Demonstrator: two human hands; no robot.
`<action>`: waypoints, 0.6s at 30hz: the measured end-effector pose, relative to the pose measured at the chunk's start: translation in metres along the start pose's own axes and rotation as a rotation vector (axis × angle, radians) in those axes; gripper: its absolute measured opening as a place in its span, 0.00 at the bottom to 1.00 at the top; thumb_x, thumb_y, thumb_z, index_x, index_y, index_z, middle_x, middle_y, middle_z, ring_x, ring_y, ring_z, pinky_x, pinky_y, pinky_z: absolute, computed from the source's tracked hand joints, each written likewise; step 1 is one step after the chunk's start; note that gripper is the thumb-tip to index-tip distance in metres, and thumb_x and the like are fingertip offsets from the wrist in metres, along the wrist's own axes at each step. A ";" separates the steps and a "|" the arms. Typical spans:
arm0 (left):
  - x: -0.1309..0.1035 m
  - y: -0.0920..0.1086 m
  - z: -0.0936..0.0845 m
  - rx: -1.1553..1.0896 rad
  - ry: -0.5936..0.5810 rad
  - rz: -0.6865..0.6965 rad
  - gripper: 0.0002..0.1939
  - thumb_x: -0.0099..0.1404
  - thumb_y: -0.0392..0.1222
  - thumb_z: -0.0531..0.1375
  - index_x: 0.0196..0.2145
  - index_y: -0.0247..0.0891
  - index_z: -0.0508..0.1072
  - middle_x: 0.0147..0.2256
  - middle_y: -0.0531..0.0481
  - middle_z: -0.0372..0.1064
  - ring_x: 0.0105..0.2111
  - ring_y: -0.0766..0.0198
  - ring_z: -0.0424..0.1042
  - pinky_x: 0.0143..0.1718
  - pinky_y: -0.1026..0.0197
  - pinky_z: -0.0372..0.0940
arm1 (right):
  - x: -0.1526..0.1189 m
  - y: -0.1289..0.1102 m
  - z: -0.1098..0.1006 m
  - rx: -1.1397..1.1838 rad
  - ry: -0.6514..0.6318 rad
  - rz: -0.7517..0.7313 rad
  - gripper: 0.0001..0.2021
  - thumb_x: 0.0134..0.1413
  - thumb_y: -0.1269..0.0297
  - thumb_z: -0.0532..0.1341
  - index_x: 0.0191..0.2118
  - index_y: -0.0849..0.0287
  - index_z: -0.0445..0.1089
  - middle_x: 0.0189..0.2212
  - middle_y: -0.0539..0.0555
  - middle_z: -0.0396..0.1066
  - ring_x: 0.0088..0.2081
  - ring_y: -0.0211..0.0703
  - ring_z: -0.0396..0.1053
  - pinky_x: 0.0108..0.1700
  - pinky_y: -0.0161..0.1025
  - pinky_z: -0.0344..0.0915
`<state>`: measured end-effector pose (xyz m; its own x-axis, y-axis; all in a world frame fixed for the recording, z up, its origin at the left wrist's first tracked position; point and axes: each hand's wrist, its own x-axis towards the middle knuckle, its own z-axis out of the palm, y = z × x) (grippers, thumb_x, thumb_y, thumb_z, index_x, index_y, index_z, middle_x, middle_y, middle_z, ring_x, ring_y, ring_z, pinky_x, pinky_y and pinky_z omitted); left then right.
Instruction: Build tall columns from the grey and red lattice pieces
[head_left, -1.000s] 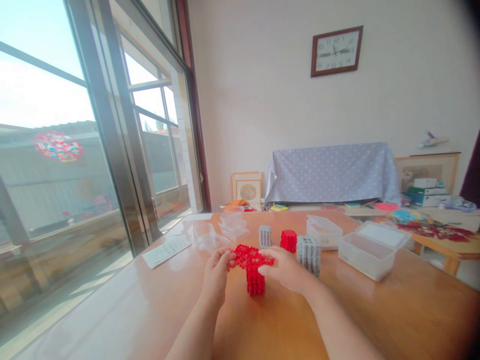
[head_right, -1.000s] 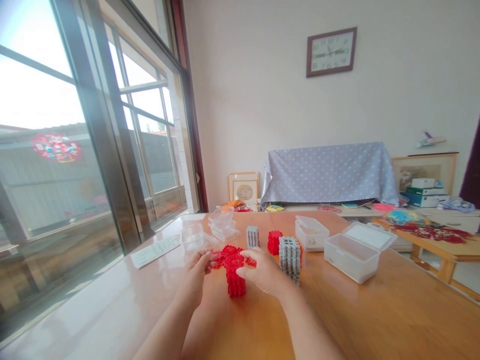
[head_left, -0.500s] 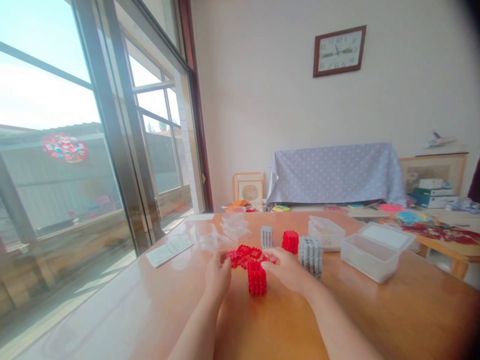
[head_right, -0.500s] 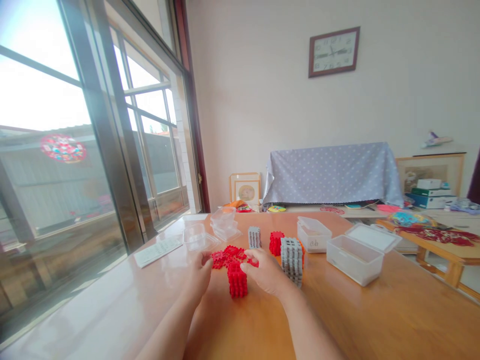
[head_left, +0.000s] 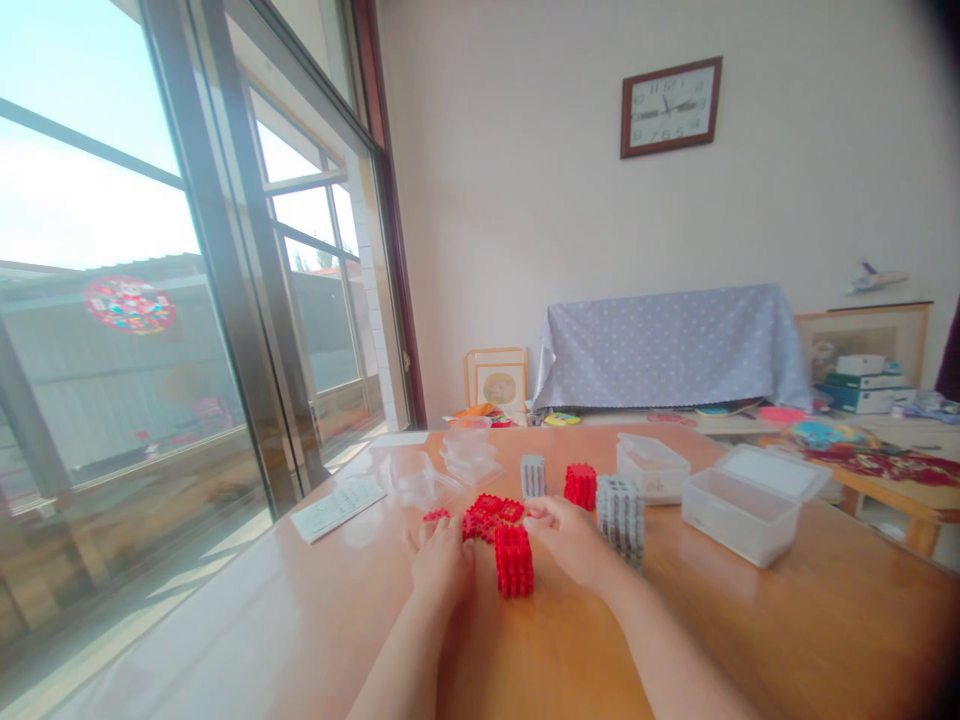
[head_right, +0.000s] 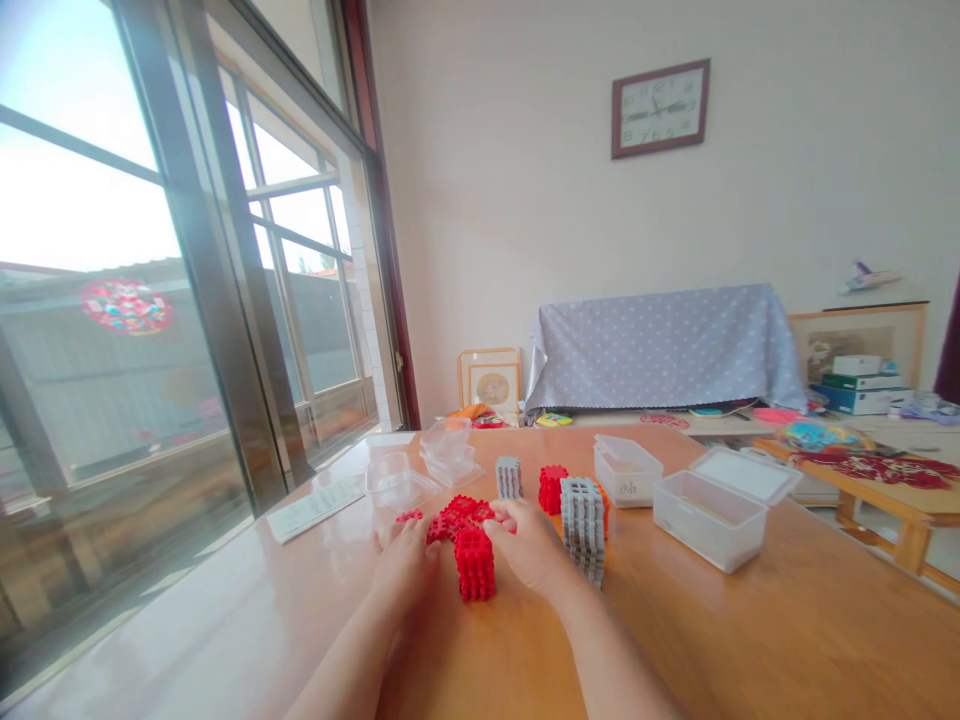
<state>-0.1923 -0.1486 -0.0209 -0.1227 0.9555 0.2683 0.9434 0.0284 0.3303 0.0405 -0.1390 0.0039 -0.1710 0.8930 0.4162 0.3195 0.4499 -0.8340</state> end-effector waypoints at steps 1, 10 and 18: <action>0.000 0.000 -0.003 0.019 0.015 -0.016 0.18 0.65 0.44 0.53 0.51 0.44 0.72 0.58 0.39 0.67 0.61 0.38 0.58 0.62 0.30 0.35 | 0.000 -0.002 -0.001 0.004 0.006 -0.007 0.17 0.56 0.56 0.62 0.48 0.58 0.76 0.44 0.56 0.76 0.45 0.48 0.73 0.51 0.47 0.67; 0.000 -0.013 -0.006 -0.055 0.003 -0.081 0.25 0.60 0.46 0.58 0.56 0.46 0.67 0.61 0.39 0.64 0.62 0.39 0.55 0.61 0.31 0.37 | -0.003 -0.019 -0.003 0.051 0.033 -0.006 0.14 0.55 0.55 0.62 0.42 0.56 0.78 0.41 0.56 0.79 0.43 0.50 0.73 0.50 0.48 0.68; 0.007 -0.021 0.006 -0.147 0.088 0.006 0.31 0.55 0.35 0.59 0.57 0.41 0.65 0.58 0.37 0.65 0.55 0.47 0.65 0.55 0.50 0.57 | -0.002 -0.014 -0.002 0.008 0.039 0.014 0.15 0.56 0.54 0.62 0.45 0.56 0.78 0.41 0.56 0.78 0.43 0.49 0.74 0.49 0.47 0.68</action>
<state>-0.2109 -0.1402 -0.0316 -0.1498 0.9258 0.3471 0.8899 -0.0267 0.4554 0.0385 -0.1470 0.0151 -0.1305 0.8988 0.4184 0.3145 0.4378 -0.8423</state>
